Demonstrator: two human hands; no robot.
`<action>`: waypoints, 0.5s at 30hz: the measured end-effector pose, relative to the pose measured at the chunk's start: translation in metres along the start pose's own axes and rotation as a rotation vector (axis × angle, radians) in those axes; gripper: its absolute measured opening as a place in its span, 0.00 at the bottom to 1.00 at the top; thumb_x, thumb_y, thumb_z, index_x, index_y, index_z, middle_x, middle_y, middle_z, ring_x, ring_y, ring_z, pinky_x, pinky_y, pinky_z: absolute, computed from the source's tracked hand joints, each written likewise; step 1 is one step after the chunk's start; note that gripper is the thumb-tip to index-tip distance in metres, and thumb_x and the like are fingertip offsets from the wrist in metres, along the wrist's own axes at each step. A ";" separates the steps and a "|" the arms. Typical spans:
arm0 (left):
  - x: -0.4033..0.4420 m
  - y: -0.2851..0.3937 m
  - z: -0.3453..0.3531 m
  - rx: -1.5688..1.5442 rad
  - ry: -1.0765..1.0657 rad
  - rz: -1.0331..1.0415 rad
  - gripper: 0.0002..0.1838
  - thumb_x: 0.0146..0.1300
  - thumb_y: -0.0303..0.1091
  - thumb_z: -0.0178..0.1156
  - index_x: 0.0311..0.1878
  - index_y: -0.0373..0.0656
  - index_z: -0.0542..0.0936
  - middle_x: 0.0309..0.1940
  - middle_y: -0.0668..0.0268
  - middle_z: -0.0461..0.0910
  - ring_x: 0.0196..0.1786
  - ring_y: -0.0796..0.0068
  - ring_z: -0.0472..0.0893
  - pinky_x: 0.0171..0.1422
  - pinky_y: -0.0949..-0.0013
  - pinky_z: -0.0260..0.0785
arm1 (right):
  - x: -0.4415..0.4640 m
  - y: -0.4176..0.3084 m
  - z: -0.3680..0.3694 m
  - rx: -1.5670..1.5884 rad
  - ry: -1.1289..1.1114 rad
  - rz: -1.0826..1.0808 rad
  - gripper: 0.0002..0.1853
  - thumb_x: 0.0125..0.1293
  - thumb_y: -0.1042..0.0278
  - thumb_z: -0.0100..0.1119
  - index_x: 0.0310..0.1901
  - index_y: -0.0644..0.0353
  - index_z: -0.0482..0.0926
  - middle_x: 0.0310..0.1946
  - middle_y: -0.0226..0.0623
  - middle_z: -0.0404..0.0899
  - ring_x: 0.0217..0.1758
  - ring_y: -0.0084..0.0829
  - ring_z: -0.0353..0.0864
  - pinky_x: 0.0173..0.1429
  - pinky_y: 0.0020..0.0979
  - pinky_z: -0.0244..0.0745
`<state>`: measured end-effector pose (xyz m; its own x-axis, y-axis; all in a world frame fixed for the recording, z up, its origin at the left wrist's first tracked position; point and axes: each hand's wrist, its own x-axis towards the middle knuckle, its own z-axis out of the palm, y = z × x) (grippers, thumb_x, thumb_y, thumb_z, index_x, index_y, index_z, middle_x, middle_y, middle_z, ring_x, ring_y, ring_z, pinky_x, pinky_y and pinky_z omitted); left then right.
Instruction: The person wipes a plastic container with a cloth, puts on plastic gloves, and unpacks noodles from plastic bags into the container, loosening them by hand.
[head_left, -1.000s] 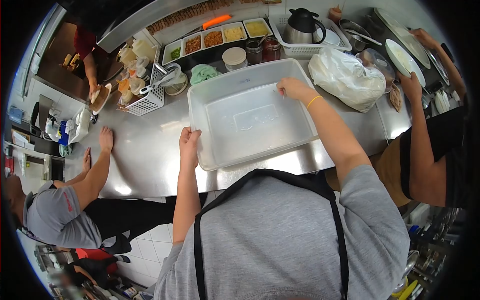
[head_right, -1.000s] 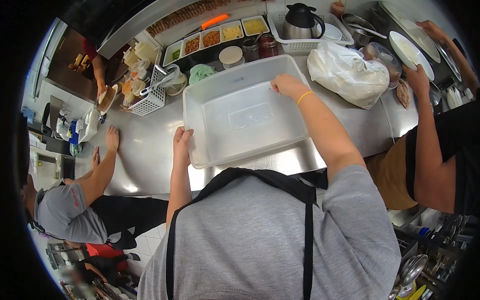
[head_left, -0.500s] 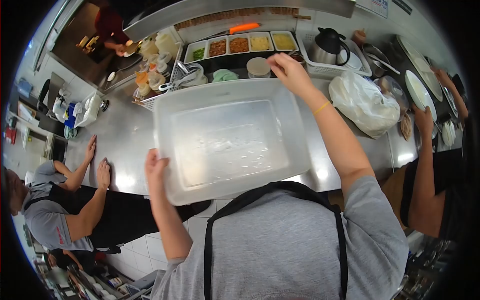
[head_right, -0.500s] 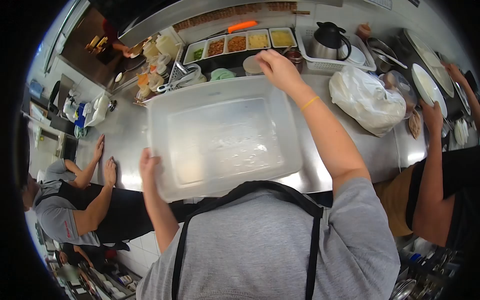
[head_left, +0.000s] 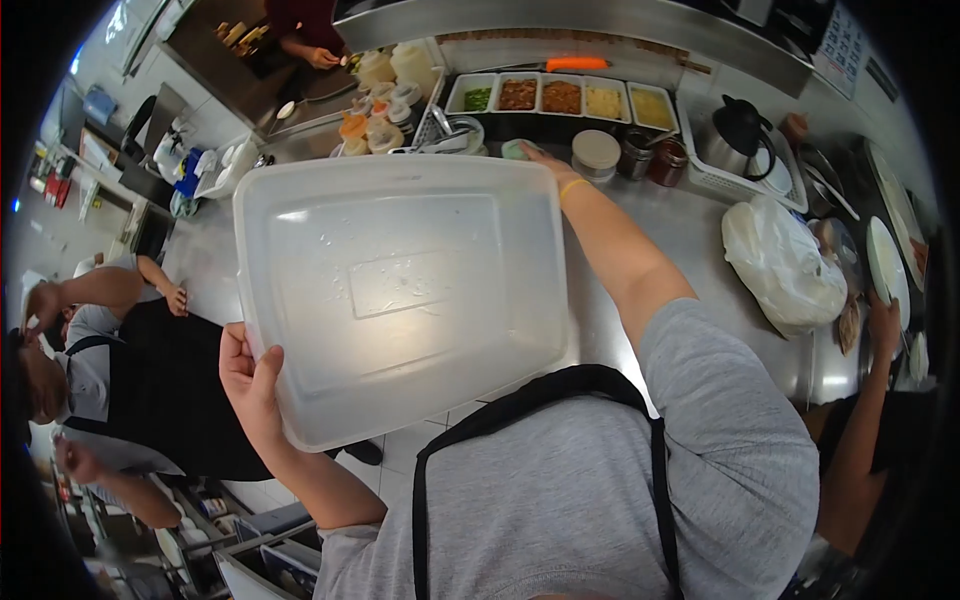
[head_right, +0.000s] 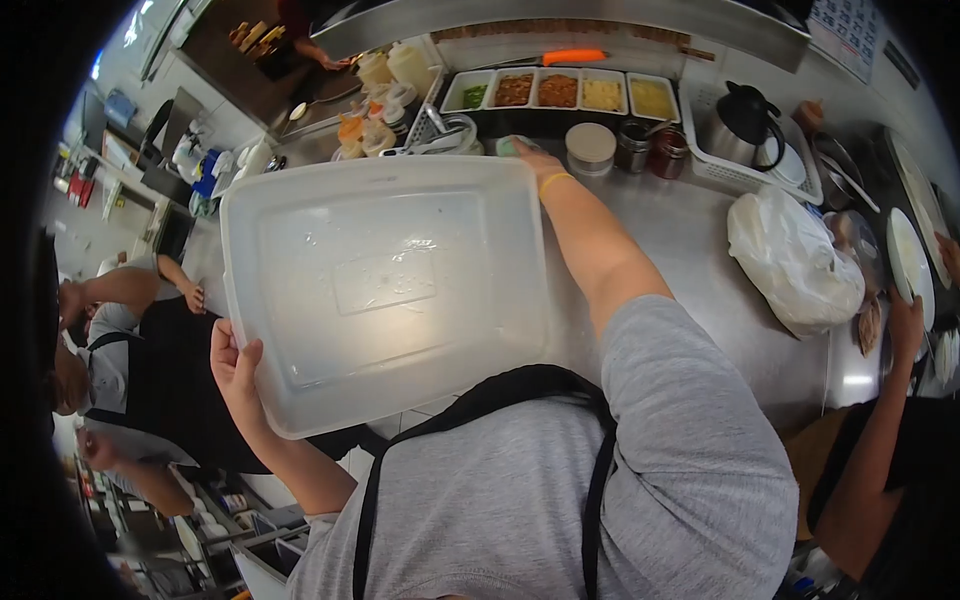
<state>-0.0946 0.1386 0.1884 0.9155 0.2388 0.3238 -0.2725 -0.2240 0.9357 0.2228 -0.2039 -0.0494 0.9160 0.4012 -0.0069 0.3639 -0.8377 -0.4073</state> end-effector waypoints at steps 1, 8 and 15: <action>0.000 0.000 -0.002 0.016 -0.011 0.004 0.11 0.51 0.26 0.61 0.33 0.42 0.67 0.23 0.76 0.68 0.25 0.90 0.63 0.34 0.85 0.55 | 0.010 0.021 0.028 -0.003 0.052 -0.049 0.26 0.60 0.59 0.47 0.63 0.39 0.61 0.68 0.38 0.48 0.69 0.45 0.52 0.69 0.36 0.51; 0.008 -0.008 0.002 0.059 -0.048 0.037 0.10 0.52 0.28 0.59 0.35 0.41 0.68 0.27 0.75 0.67 0.31 0.88 0.64 0.38 0.84 0.55 | -0.088 0.011 0.009 0.083 0.110 0.113 0.16 0.54 0.66 0.55 0.47 0.51 0.74 0.47 0.46 0.72 0.54 0.48 0.68 0.55 0.39 0.68; 0.018 -0.018 0.021 -0.065 -0.181 0.039 0.09 0.54 0.28 0.57 0.36 0.40 0.67 0.30 0.71 0.70 0.34 0.83 0.66 0.43 0.80 0.57 | -0.262 0.016 -0.038 0.431 0.365 0.012 0.15 0.57 0.62 0.58 0.46 0.54 0.74 0.47 0.41 0.70 0.50 0.42 0.71 0.51 0.34 0.68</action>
<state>-0.0675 0.1273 0.1743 0.9405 0.0565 0.3352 -0.3221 -0.1671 0.9319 -0.0051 -0.3365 -0.0200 0.9467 0.1740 0.2709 0.3207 -0.5835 -0.7461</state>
